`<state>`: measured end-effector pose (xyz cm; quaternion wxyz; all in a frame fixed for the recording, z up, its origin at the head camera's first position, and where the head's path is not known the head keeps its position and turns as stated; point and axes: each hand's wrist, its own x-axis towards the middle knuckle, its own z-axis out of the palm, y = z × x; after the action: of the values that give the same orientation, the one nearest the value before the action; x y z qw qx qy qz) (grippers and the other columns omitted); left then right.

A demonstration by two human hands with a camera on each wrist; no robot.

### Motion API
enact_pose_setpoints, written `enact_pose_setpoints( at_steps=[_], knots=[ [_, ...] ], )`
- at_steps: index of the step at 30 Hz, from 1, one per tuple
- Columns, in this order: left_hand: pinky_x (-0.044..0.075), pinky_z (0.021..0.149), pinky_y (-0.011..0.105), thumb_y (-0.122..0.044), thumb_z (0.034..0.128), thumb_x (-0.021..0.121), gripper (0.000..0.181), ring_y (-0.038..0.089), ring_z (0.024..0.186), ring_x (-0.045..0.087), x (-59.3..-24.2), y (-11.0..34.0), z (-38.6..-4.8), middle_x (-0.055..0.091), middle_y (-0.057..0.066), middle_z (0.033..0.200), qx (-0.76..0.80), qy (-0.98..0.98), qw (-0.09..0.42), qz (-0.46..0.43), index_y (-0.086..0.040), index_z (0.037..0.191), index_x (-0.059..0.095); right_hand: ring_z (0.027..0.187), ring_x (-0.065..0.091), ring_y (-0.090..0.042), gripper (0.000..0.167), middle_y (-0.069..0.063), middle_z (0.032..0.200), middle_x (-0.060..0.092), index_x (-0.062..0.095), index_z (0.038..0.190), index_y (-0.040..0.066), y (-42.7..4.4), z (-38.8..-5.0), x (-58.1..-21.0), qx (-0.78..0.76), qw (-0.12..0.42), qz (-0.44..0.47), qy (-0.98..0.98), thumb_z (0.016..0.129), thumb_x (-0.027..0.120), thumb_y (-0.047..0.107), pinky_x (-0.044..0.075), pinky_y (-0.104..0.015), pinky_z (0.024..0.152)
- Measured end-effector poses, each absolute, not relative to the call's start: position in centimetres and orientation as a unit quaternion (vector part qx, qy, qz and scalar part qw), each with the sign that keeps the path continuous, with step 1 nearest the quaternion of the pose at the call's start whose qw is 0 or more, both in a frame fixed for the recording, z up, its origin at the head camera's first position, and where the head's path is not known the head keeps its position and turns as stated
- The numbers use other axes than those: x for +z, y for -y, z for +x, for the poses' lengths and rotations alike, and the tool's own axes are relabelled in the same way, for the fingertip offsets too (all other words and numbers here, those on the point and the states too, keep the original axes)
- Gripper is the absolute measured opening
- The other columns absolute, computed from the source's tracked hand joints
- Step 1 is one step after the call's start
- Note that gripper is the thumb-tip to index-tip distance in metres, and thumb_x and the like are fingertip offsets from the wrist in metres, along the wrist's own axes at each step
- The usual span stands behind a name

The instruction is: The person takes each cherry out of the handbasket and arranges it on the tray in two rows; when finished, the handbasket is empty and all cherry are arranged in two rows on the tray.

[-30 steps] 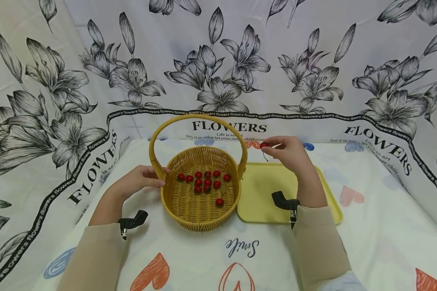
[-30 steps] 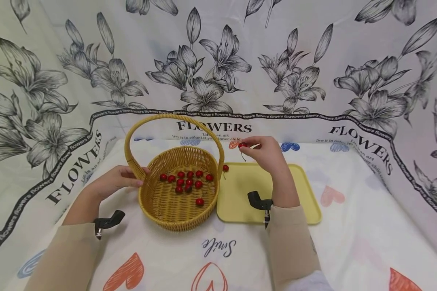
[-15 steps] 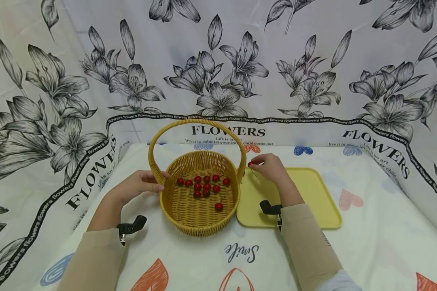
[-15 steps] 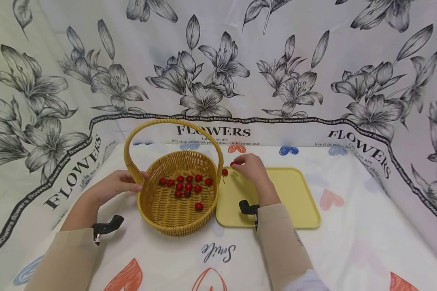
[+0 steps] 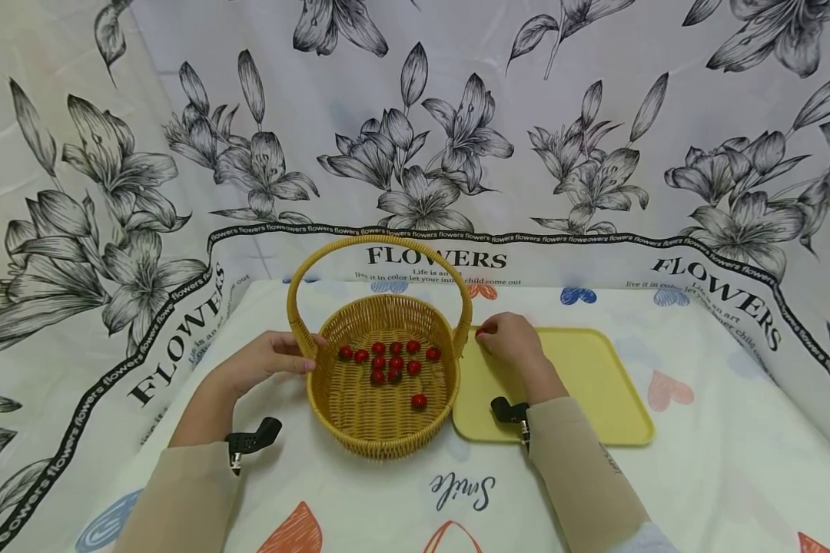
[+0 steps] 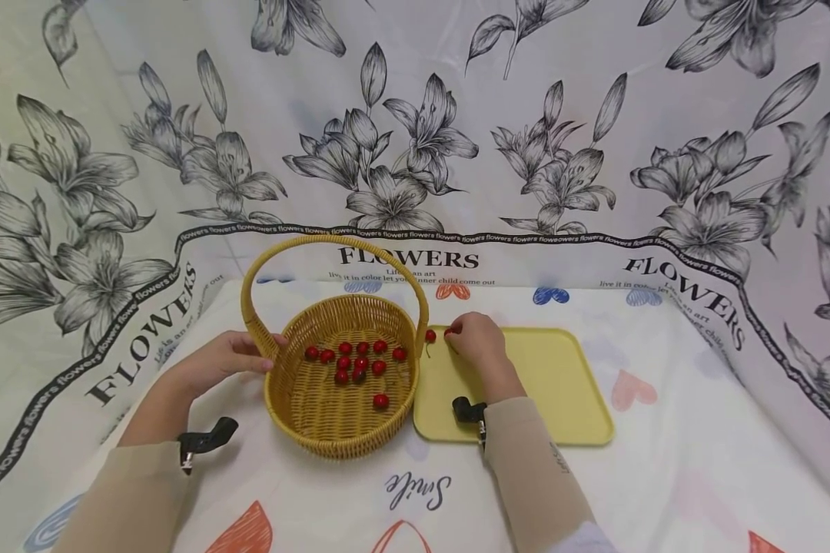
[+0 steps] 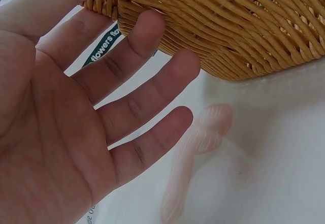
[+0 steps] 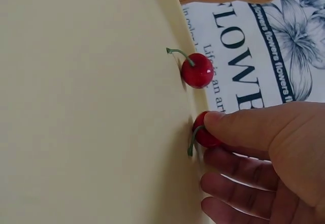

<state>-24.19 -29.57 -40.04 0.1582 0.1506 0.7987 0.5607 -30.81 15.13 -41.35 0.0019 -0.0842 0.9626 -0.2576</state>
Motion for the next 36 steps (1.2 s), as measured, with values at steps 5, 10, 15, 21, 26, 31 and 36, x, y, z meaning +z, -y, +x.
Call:
enact_pose_setpoints(
  at_steps=[5,10,15,21,26,31,36],
  knots=[
    [0.046,0.099,0.036,-0.015,0.0913,0.078,0.046,0.02,0.118,0.063,-40.0,29.6,-24.1,0.07,0.013,0.128,0.558,-0.801,0.156,0.151,-0.001,0.133,0.066,0.108,0.065,-0.033,0.031,-0.011,0.112,0.074,0.075,0.119,0.003,-15.6,-30.9,-41.0,-0.268,0.002,-0.091,-0.959,0.097,0.071,0.025,0.049,-0.048,0.096],
    [0.047,0.098,0.035,-0.015,0.0919,0.077,0.045,0.02,0.118,0.063,-40.1,29.6,-24.1,0.069,0.015,0.128,0.56,-0.799,0.156,0.152,0.0,0.133,0.065,0.108,0.064,-0.036,0.037,-0.015,0.111,0.073,0.072,0.125,0.0,-16.5,-30.4,-39.1,-0.307,-0.02,-0.11,-0.945,0.098,0.07,0.026,0.051,-0.05,0.092],
    [0.05,0.096,0.034,-0.013,0.0915,0.078,0.047,0.02,0.116,0.064,-40.2,29.7,-24.0,0.069,0.016,0.127,0.567,-0.794,0.159,0.149,0.002,0.133,0.064,0.108,0.065,-0.035,0.038,-0.015,0.125,0.068,0.071,0.129,0.005,-17.0,-29.2,-36.3,-0.367,-0.026,-0.12,-0.922,0.101,0.068,0.031,0.054,-0.049,0.086],
    [0.05,0.096,0.034,-0.013,0.0913,0.078,0.047,0.02,0.117,0.064,-40.1,29.7,-24.1,0.07,0.016,0.126,0.565,-0.796,0.159,0.152,0.003,0.133,0.064,0.105,0.065,-0.029,0.039,-0.009,0.132,0.066,0.07,0.131,0.015,-16.8,-27.5,-33.1,-0.455,-0.008,-0.115,-0.883,0.1,0.068,0.039,0.051,-0.047,0.084],
    [0.047,0.099,0.037,-0.014,0.0922,0.077,0.047,0.021,0.118,0.062,-40.2,29.6,-24.2,0.069,0.016,0.127,0.56,-0.797,0.161,0.158,0.003,0.134,0.064,0.102,0.064,-0.029,0.04,-0.005,0.123,0.069,0.072,0.128,0.018,-16.4,-25.9,-31.5,-0.511,-0.007,-0.131,-0.849,0.098,0.07,0.044,0.05,-0.048,0.089],
    [0.048,0.098,0.036,-0.014,0.0926,0.077,0.047,0.02,0.118,0.062,-40.2,29.6,-24.2,0.069,0.017,0.128,0.561,-0.796,0.159,0.161,0.003,0.134,0.064,0.095,0.065,-0.029,0.035,-0.009,0.112,0.072,0.073,0.123,0.013,-15.7,-23.9,-29.9,-0.562,-0.027,-0.169,-0.809,0.098,0.072,0.037,0.051,-0.044,0.091],
    [0.047,0.099,0.036,-0.014,0.0927,0.076,0.045,0.02,0.119,0.061,-40.2,29.8,-24.2,0.068,0.016,0.129,0.555,-0.8,0.156,0.165,0.002,0.133,0.065,0.088,0.065,-0.028,0.027,-0.012,0.107,0.071,0.074,0.118,0.007,-14.0,-22.0,-28.8,-0.568,-0.025,-0.217,-0.794,0.098,0.072,0.024,0.056,-0.036,0.079]
  ],
)
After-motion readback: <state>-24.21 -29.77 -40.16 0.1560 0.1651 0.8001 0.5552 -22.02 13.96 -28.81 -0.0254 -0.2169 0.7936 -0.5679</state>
